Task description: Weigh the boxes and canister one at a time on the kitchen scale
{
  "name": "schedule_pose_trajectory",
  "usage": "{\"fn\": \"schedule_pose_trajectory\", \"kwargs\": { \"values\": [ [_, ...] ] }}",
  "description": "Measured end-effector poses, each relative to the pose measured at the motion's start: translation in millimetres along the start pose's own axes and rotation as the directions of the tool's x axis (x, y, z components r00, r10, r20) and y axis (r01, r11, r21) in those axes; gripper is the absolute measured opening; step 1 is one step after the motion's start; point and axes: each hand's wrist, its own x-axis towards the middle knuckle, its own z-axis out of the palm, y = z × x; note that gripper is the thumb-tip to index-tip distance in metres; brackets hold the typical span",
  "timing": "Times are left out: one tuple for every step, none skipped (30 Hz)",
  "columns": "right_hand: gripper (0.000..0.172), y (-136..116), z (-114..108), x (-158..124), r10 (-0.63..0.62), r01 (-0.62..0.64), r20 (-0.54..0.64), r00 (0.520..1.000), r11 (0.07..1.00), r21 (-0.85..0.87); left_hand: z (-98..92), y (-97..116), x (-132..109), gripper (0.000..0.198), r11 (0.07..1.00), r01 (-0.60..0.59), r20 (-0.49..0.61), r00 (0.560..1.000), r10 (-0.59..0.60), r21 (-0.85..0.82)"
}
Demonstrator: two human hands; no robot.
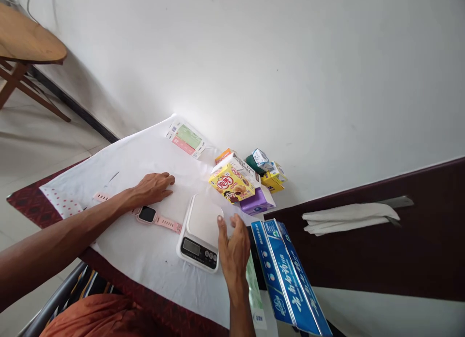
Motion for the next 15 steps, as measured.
{"fn": "schedule_pose_trajectory", "kwargs": {
  "values": [
    [0.076, -9.8, 1.7, 16.3, -0.073, 0.073, -0.022, 0.997, 0.997, -0.03, -0.5, 0.6, 0.0, 0.027, 1.0, 0.0, 0.007, 1.0, 0.0, 0.008],
    [0.074, -21.2, 5.2, 35.1, -0.156, 0.155, -0.015, 0.988, 0.987, -0.037, -0.9, 1.1, 0.0, 0.026, 1.0, -0.001, 0.012, 1.0, 0.001, 0.015],
    [0.071, -33.7, 10.8, 56.0, -0.245, 0.245, 0.007, 0.97, 0.969, -0.029, -1.3, 1.7, 0.1, 0.026, 1.0, -0.002, 0.016, 1.0, 0.002, 0.02],
    [0.067, -46.8, 18.7, 78.4, -0.326, 0.327, 0.041, 0.944, 0.945, -0.024, -1.6, 2.3, 0.2, 0.025, 1.0, 0.001, 0.021, 1.0, -0.001, 0.023],
    [0.063, -59.8, 28.7, 101.8, -0.388, 0.39, 0.076, 0.919, 0.92, -0.024, -1.9, 2.8, 0.4, 0.024, 1.0, 0.004, 0.025, 1.0, -0.005, 0.023],
    [0.06, -72.3, 40.4, 125.6, -0.427, 0.432, 0.114, 0.897, 0.902, -0.026, -2.2, 3.4, 0.7, 0.024, 1.0, 0.006, 0.029, 1.0, -0.007, 0.02],
    [0.061, -83.8, 53.4, 149.0, -0.441, 0.451, 0.146, 0.885, 0.892, -0.039, -2.6, 3.9, 1.1, 0.023, 1.0, 0.008, 0.033, 0.999, -0.009, 0.017],
    [0.065, -94.0, 67.0, 171.4, -0.433, 0.45, 0.181, 0.883, 0.891, -0.062, -3.1, 4.4, 1.6, 0.023, 1.0, 0.01, 0.039, 0.999, -0.011, 0.014],
    [0.069, -102.8, 80.6, 192.2, -0.401, 0.431, 0.227, 0.887, 0.897, -0.099, -3.6, 4.8, 2.0, 0.023, 1.0, 0.011, 0.045, 0.999, -0.011, 0.009],
    [0.072, -110.0, 93.8, 210.7, -0.347, 0.396, 0.28, 0.895, 0.907, -0.142, -4.2, 5.2, 2.6, 0.022, 1.0, 0.009, 0.051, 0.999, -0.009, 0.004],
    [0.074, -115.5, 106.1, 226.6, -0.302, 0.369, 0.322, 0.898, 0.914, -0.171, -4.6, 5.4, 3.0, 0.022, 1.0, 0.007, 0.058, 0.998, -0.007, -0.003],
    [0.075, -119.4, 117.3, 239.5, -0.272, 0.352, 0.349, 0.897, 0.917, -0.188, -4.9, 5.5, 3.5, 0.021, 1.0, 0.005, 0.063, 0.998, -0.004, -0.009],
    [0.074, -121.8, 127.2, 249.4, -0.251, 0.34, 0.373, 0.893, 0.919, -0.197, -4.9, 5.5, 3.8, 0.02, 1.0, 0.003, 0.065, 0.998, -0.002, -0.012],
    [0.072, -122.6, 136.0, 256.4, -0.242, 0.337, 0.391, 0.888, 0.921, -0.196, -4.6, 5.5, 4.1, 0.02, 1.0, 0.0, 0.064, 0.998, 0.001, -0.013],
    [0.067, -122.3, 143.6, 261.0, -0.241, 0.339, 0.404, 0.882, 0.921, -0.192, -4.0, 5.4, 4.2, 0.019, 1.0, -0.002, 0.06, 0.998, 0.003, -0.011]
  ]
}}
